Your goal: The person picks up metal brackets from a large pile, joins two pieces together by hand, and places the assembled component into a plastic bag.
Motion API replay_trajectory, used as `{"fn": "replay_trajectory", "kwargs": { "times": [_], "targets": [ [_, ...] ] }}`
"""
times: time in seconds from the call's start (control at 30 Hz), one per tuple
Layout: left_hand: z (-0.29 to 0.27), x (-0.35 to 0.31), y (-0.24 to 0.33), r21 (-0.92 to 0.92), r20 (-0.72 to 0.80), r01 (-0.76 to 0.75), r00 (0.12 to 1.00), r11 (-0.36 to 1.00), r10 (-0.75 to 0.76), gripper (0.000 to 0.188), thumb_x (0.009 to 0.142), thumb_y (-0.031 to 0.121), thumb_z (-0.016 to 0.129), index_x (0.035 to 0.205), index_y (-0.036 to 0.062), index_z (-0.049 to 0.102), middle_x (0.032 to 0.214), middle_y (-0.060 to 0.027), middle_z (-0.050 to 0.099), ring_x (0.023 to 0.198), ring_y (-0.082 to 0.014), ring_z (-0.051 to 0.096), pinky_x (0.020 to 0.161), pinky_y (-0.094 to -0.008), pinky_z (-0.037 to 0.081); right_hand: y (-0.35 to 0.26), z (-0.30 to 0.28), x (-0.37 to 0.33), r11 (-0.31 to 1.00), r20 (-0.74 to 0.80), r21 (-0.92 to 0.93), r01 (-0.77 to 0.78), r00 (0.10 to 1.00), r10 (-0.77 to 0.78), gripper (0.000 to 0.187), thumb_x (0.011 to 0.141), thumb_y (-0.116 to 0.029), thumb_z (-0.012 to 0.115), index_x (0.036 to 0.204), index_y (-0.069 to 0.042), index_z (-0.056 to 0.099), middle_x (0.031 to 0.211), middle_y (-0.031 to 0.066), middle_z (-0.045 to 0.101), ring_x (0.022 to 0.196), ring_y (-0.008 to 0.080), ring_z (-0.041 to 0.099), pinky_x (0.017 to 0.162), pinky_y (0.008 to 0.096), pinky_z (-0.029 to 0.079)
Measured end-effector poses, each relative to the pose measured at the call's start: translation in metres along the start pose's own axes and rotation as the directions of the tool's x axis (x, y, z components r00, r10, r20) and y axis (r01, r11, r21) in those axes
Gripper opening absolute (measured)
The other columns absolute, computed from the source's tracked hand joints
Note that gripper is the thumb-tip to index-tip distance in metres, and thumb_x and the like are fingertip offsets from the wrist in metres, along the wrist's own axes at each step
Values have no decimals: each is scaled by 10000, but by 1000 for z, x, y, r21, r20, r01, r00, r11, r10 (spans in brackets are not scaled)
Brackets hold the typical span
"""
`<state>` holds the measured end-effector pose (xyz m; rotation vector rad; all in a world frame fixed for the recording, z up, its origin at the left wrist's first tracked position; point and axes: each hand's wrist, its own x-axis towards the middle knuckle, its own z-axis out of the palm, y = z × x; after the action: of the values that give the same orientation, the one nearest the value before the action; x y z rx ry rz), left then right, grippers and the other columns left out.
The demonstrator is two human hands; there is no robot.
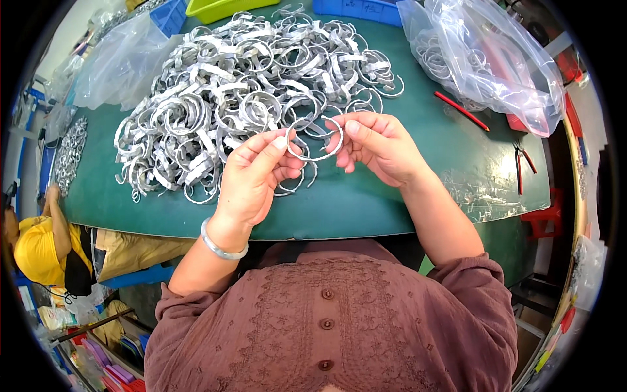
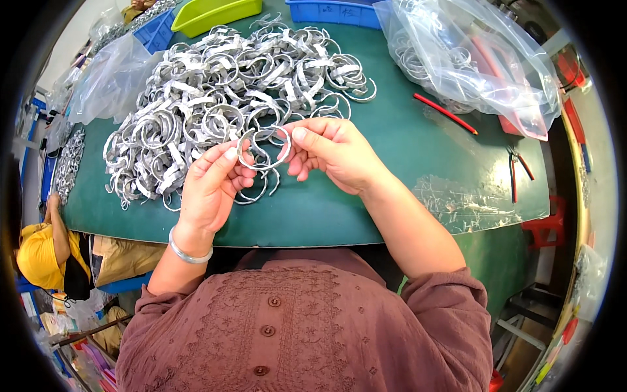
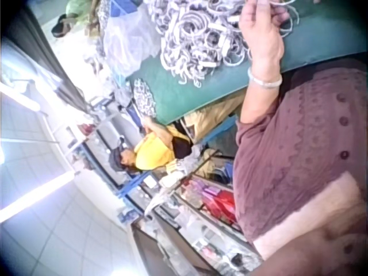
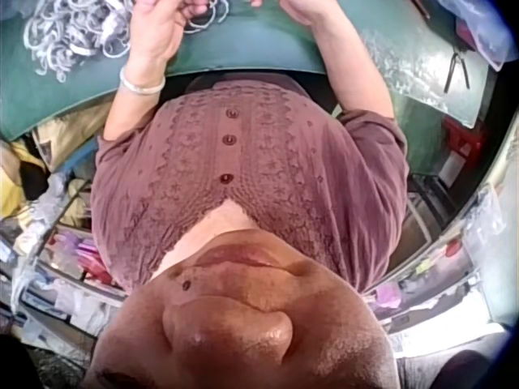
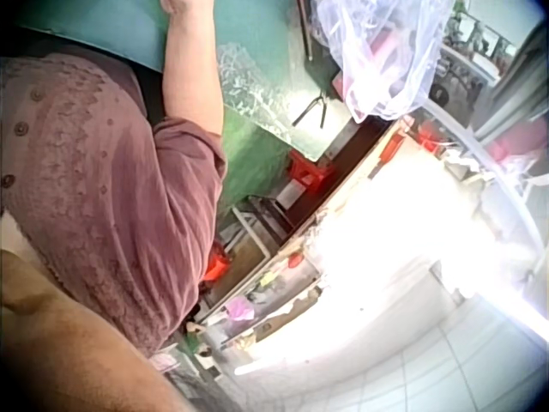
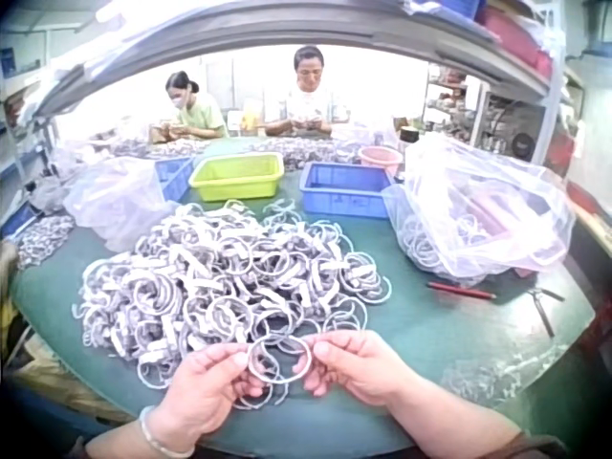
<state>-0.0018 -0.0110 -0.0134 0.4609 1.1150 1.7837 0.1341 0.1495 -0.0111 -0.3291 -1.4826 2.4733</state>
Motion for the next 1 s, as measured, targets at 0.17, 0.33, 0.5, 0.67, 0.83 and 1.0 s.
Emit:
{"fn": "replay_trajectory", "kwargs": {
  "times": [0.17,0.33,0.5,0.67,0.83,1.0],
  "targets": [
    [1,-1,2,-2,-25,33,999,999,-33,178,864,134,506,976,10,565,794,-51,593,679,-126,585,600,-231,482,-1,1,0,999,-28,-29,-35,999,34,239,866,-169,506,992,28,554,758,86,606,608,127,573,518,234,474],
    [1,-2,4,-27,-10,43,999,999,-44,176,864,141,506,967,12,566,786,-45,592,669,-121,585,593,-226,479,-5,1,-1,991,-40,-85,-99,995,96,219,853,-162,526,956,27,566,727,98,606,589,124,574,493,225,464],
    [0,-1,1,8,-10,29,1000,1000,-29,180,868,130,493,988,11,556,808,-44,589,673,-116,576,602,-223,475,-1,0,0,994,-25,-98,-40,999,38,208,837,-127,542,978,24,561,753,82,607,605,112,570,512,218,464],
    [3,-3,-2,104,-33,-54,998,993,58,212,880,108,453,1061,35,535,899,-37,574,768,-109,545,662,-238,459,0,3,-2,971,-2,-220,98,995,-101,207,821,-84,552,998,22,567,792,63,603,642,96,557,559,212,463],
    [3,-2,-3,94,-6,-91,996,991,92,217,881,88,442,1072,38,531,959,-44,564,812,-116,541,698,-251,462,1,5,-4,923,14,-329,199,978,-206,219,793,-79,597,998,-3,598,792,25,607,653,60,535,589,194,454],
    [3,-1,-4,80,-1,-103,995,991,104,218,879,73,439,1074,33,528,978,-59,564,835,-128,545,737,-264,462,3,4,-5,900,18,-357,248,966,-259,213,789,-50,588,995,4,598,805,31,601,665,63,536,597,193,449]
  ]
}}
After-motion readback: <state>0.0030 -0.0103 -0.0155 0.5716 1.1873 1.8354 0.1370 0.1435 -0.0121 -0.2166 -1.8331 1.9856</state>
